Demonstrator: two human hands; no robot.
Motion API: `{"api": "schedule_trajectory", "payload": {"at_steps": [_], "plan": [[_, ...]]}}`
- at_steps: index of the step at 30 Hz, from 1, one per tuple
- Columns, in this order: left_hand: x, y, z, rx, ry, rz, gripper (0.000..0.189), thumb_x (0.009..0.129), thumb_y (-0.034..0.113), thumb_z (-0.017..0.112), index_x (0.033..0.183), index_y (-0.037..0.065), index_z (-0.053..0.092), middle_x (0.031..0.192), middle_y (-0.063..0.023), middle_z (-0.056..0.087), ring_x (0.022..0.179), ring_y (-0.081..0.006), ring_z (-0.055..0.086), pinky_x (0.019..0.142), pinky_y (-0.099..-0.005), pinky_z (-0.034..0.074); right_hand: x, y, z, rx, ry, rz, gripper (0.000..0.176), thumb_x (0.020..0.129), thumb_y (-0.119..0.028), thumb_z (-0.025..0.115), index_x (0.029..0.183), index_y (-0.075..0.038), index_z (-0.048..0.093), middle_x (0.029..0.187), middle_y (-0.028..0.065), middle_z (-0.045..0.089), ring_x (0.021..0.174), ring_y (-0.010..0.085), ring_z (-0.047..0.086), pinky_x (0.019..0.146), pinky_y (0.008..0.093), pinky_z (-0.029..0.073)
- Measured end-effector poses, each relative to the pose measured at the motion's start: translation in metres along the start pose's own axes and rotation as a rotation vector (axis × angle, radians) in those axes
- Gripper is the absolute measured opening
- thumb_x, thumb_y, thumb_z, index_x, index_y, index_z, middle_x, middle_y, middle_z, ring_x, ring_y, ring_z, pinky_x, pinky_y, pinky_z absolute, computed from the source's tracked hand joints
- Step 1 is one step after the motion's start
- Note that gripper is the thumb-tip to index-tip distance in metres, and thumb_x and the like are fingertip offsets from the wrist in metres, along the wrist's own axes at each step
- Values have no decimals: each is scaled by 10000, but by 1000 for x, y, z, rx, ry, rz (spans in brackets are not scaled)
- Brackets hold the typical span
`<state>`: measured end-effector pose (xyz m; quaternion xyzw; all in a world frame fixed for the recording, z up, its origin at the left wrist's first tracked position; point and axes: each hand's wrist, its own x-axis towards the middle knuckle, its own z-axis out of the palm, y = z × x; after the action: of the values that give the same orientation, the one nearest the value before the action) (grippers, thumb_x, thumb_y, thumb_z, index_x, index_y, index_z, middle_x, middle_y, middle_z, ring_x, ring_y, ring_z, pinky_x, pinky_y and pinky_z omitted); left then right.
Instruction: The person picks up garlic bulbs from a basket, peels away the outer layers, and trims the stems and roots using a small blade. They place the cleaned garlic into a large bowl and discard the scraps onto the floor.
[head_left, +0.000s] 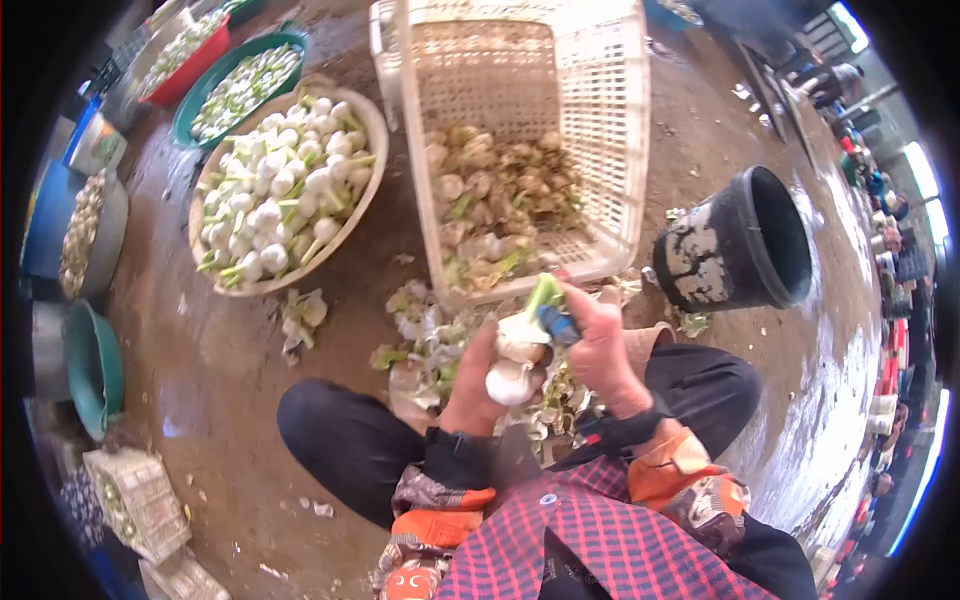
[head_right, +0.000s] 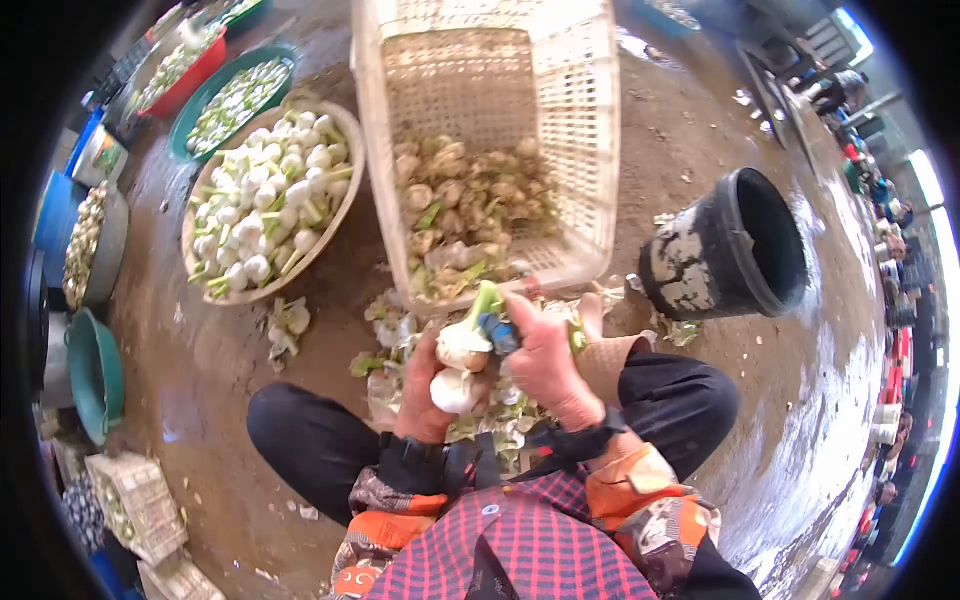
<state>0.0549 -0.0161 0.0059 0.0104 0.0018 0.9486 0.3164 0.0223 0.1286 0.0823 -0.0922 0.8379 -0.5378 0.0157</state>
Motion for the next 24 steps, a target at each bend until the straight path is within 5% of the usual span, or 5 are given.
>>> {"api": "schedule_trajectory", "payload": {"at_steps": [4, 10, 16, 20, 24], "plan": [[1, -7, -24, 413, 455, 314, 428, 955, 380, 407, 1204, 50, 517, 1123, -110, 604, 956, -228, 611, 763, -366, 531, 1, 26, 14, 525, 71, 94, 442, 593, 59, 442, 1013, 18, 573, 893, 59, 622, 867, 150, 541, 787, 302, 443], [14, -14, 15, 1228, 561, 568, 659, 824, 143, 573, 1397, 30, 268, 1120, -104, 556, 933, -159, 570, 783, -283, 485, 3, 21, -9, 639, -345, 537, 295, 802, -37, 629, 1094, -30, 589, 871, -33, 613, 781, 51, 484, 682, 264, 441], [-8, -9, 23, 297, 554, 126, 641, 792, 466, 529, 1249, 26, 443, 963, -171, 606, 673, -246, 633, 478, -334, 524, -1, 23, -19, -62, -342, -314, 289, 629, 58, 586, 911, 9, 547, 826, 95, 567, 740, 290, 568, 629, 348, 448], [-9, -16, 2, 221, 381, 33, 683, 781, 605, 426, 1135, 27, 503, 785, -175, 602, 388, -252, 521, 321, -336, 432, 3, 22, -40, -162, -496, -383, 311, 603, 63, 581, 904, -7, 555, 898, 116, 543, 878, 317, 541, 699, 383, 446], [-1, -11, 22, 406, 481, 80, 699, 788, 649, 400, 1130, 49, 511, 799, -128, 605, 506, -222, 565, 392, -320, 456, -5, 28, -25, 139, -334, -173, 290, 640, 61, 582, 912, -39, 587, 884, 104, 562, 804, 295, 547, 675, 351, 445]]}}
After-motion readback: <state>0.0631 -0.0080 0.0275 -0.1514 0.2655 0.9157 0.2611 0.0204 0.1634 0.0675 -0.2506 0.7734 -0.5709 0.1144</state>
